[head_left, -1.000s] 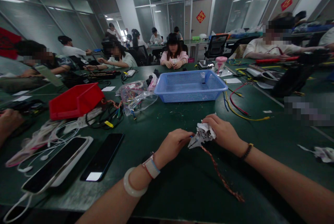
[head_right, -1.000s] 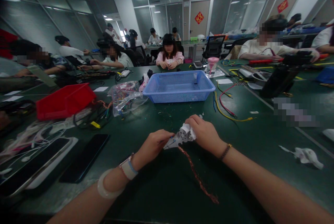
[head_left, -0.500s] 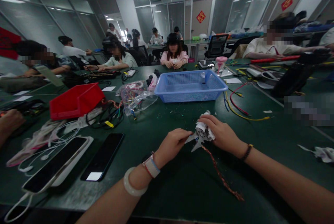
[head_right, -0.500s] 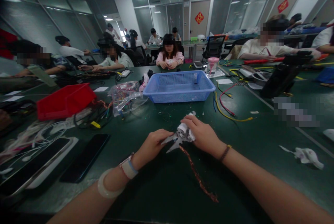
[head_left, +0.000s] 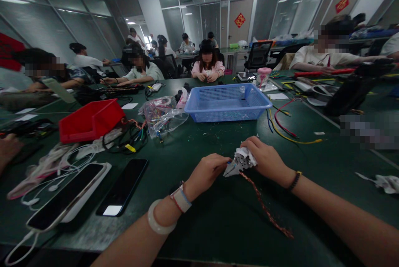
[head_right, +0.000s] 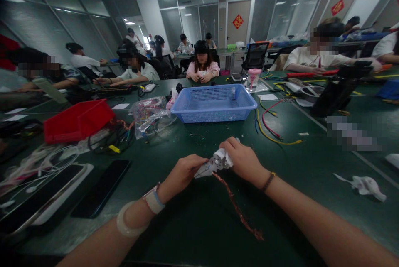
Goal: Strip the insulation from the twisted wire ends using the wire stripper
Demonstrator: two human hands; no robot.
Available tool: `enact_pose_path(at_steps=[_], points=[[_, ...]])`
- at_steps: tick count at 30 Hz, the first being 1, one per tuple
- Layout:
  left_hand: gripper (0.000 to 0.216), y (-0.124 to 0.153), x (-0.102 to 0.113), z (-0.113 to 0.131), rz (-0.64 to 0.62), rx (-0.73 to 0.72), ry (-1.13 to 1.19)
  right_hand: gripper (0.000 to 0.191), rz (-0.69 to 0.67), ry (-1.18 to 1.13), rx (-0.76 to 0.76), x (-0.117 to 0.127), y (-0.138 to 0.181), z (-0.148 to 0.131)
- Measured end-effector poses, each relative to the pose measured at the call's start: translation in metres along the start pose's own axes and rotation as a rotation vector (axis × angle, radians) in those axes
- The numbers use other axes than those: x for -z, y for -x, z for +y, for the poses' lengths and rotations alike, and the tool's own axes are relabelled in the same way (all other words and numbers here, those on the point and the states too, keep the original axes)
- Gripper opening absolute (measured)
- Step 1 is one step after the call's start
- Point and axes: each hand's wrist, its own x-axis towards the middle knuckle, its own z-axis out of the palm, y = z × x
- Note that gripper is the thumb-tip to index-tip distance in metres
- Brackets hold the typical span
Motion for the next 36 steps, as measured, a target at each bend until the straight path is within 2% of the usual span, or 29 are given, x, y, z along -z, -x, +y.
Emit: enact_pose_path(at_steps=[3, 8, 15, 19, 23, 26, 29, 32, 34, 36], points=[[0.022, 0.000, -0.001, 0.000, 0.000, 0.003, -0.002, 0.033, -0.015, -0.041, 0.031, 0.000, 0.000, -0.001], [0.024, 0.000, -0.001, -0.001, -0.016, -0.002, -0.001, 0.021, 0.022, 0.039, -0.007, 0.000, 0.000, 0.000], [0.023, 0.000, 0.000, 0.000, 0.005, -0.012, -0.002, 0.018, 0.038, 0.113, 0.003, 0.002, -0.002, -0.001], [0.023, -0.001, 0.002, 0.002, 0.031, 0.020, -0.036, 0.022, 0.062, 0.189, -0.051, 0.009, -0.002, 0.008], [0.023, -0.003, 0.004, 0.008, -0.022, 0.081, -0.023, 0.020, 0.089, 0.327, -0.067, 0.019, -0.002, 0.023], [0.023, -0.005, 0.002, 0.011, -0.093, 0.203, 0.175, 0.021, 0.091, 0.404, -0.014, 0.026, -0.003, 0.027], [0.023, -0.006, -0.004, 0.010, -0.162, 0.385, 0.572, 0.022, 0.097, 0.422, 0.003, 0.030, -0.003, 0.024], [0.026, -0.006, -0.011, 0.010, -0.191, 0.501, 0.938, 0.021, 0.082, 0.401, -0.055, 0.032, -0.004, 0.018], [0.028, -0.005, -0.012, 0.011, -0.170, 0.517, 1.015, 0.020, 0.052, 0.358, -0.120, 0.033, -0.005, 0.015], [0.028, -0.005, -0.012, 0.014, -0.120, 0.510, 0.994, 0.019, 0.019, 0.303, -0.182, 0.033, -0.006, 0.013]])
